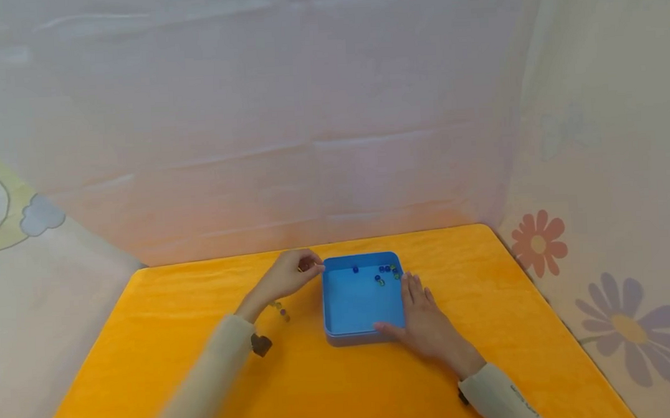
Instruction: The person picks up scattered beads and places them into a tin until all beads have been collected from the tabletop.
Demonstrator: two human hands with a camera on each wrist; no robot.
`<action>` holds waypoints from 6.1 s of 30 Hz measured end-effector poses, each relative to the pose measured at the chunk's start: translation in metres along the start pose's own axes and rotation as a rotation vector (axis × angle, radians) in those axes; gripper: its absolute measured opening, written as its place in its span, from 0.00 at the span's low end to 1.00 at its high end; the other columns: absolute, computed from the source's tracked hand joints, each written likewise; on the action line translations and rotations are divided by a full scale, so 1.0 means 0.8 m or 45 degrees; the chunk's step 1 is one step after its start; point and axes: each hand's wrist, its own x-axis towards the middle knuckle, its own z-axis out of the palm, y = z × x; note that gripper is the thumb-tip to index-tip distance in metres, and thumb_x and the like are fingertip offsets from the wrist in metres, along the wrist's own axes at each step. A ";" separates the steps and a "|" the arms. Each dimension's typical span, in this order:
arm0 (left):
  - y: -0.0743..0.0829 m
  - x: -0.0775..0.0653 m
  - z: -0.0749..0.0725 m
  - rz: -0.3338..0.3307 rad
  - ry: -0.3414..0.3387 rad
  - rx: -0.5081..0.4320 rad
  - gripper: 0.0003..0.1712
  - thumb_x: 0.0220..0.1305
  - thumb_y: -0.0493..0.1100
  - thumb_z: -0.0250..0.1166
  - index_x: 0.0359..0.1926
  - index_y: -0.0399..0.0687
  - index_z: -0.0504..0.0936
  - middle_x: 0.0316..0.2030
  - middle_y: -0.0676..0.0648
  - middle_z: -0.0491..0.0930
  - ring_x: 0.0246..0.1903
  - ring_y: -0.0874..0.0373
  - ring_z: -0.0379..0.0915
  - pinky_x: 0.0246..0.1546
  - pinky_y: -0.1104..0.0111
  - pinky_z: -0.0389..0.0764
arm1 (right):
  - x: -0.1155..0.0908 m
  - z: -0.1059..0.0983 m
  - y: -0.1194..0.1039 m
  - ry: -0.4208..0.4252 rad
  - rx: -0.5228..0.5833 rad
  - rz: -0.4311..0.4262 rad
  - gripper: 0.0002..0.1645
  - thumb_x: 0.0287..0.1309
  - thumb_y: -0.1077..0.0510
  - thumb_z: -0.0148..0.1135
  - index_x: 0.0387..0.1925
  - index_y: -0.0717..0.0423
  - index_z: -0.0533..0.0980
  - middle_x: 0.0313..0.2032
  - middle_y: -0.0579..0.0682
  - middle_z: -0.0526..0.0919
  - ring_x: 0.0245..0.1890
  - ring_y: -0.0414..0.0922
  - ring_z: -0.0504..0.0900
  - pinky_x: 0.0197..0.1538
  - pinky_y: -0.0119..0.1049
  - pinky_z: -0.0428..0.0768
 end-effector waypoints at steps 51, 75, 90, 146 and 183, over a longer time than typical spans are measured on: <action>-0.084 -0.122 0.021 -0.181 -0.097 0.144 0.14 0.73 0.45 0.69 0.54 0.44 0.84 0.33 0.54 0.83 0.28 0.64 0.74 0.33 0.70 0.77 | 0.002 -0.002 -0.008 -0.024 -0.005 0.028 0.76 0.61 0.18 0.56 0.82 0.72 0.40 0.82 0.73 0.41 0.82 0.73 0.43 0.78 0.71 0.49; -0.087 -0.114 0.029 -0.164 -0.072 0.214 0.08 0.73 0.43 0.69 0.48 0.47 0.86 0.30 0.54 0.82 0.25 0.65 0.72 0.29 0.72 0.75 | 0.002 0.000 -0.004 -0.007 -0.020 0.013 0.76 0.62 0.19 0.56 0.81 0.73 0.40 0.82 0.74 0.42 0.82 0.73 0.45 0.78 0.71 0.51; -0.078 -0.111 0.029 -0.163 -0.077 0.257 0.03 0.72 0.42 0.69 0.42 0.50 0.89 0.36 0.51 0.87 0.31 0.64 0.78 0.33 0.69 0.81 | 0.003 0.002 0.000 -0.015 0.006 0.019 0.77 0.61 0.18 0.57 0.82 0.72 0.39 0.82 0.73 0.41 0.82 0.73 0.45 0.78 0.71 0.50; -0.014 -0.055 0.009 -0.084 -0.065 0.013 0.09 0.76 0.46 0.66 0.48 0.48 0.89 0.36 0.51 0.88 0.31 0.64 0.78 0.34 0.73 0.82 | -0.002 0.005 0.000 -0.029 0.003 0.044 0.78 0.60 0.15 0.53 0.82 0.69 0.37 0.82 0.73 0.40 0.82 0.74 0.45 0.77 0.71 0.53; 0.025 0.020 0.046 -0.007 -0.034 -0.116 0.12 0.75 0.48 0.67 0.51 0.49 0.89 0.40 0.50 0.87 0.38 0.61 0.79 0.42 0.70 0.84 | 0.001 -0.001 0.000 -0.038 0.014 0.056 0.77 0.61 0.18 0.56 0.82 0.71 0.38 0.82 0.73 0.41 0.82 0.74 0.43 0.77 0.71 0.53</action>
